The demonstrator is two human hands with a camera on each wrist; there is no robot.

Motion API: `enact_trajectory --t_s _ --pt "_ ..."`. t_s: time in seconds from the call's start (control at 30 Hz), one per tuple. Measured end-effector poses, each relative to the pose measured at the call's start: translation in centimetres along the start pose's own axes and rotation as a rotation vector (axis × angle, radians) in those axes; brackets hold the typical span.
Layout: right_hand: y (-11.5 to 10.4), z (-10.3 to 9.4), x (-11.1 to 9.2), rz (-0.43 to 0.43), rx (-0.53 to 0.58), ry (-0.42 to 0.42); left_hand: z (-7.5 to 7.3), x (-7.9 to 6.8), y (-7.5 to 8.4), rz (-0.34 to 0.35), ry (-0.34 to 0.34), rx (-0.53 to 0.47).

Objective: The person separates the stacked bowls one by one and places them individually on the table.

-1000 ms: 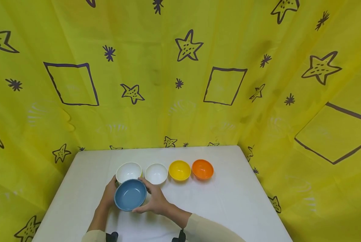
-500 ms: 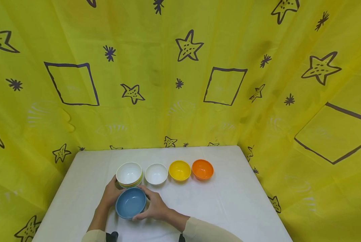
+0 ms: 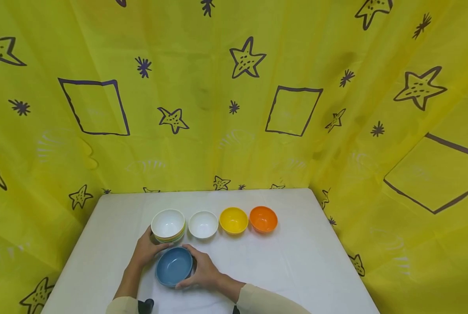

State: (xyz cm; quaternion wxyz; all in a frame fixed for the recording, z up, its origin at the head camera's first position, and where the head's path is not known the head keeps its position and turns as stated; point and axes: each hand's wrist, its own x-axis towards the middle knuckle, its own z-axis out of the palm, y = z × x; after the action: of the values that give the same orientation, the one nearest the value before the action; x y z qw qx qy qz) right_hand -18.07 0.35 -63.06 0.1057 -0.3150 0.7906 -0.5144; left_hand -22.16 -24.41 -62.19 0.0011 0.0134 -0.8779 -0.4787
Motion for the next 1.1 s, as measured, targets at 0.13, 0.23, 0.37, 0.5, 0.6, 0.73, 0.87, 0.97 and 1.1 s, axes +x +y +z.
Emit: enact_trajectory --t_s 0.13,0.23,0.37,0.5,0.6,0.73,0.87,0.97,1.1 --pt "0.4 0.2 0.3 -0.001 -0.029 -0.02 0.1 0.1 -0.1 -0.005 -0.006 0.001" --pt "0.6 0.4 0.6 -0.01 -0.052 -0.032 0.1 0.3 -0.1 0.001 -0.002 -0.004" --pt "0.7 0.6 1.0 -0.036 -0.079 -0.041 0.2 0.3 -0.1 0.009 0.005 -0.004" --pt "0.7 0.9 1.2 -0.065 -0.102 -0.051 0.2 0.2 -0.1 0.011 0.009 -0.006" --pt "0.7 1.2 1.3 -0.066 -0.109 -0.058 0.1 0.1 -0.2 0.003 0.003 -0.017" --pt "0.6 1.4 1.5 -0.061 -0.123 -0.062 -0.1 0.0 -0.2 -0.008 -0.01 -0.019" --pt "0.5 1.4 1.7 -0.066 -0.136 -0.06 -0.1 0.0 -0.2 -0.004 -0.013 -0.014" --pt "0.3 1.4 1.8 -0.073 -0.126 -0.062 -0.1 0.0 -0.2 0.005 -0.007 -0.015" --pt "0.2 1.4 1.7 -0.078 -0.136 -0.061 0.0 0.1 -0.3 0.01 -0.004 -0.014"
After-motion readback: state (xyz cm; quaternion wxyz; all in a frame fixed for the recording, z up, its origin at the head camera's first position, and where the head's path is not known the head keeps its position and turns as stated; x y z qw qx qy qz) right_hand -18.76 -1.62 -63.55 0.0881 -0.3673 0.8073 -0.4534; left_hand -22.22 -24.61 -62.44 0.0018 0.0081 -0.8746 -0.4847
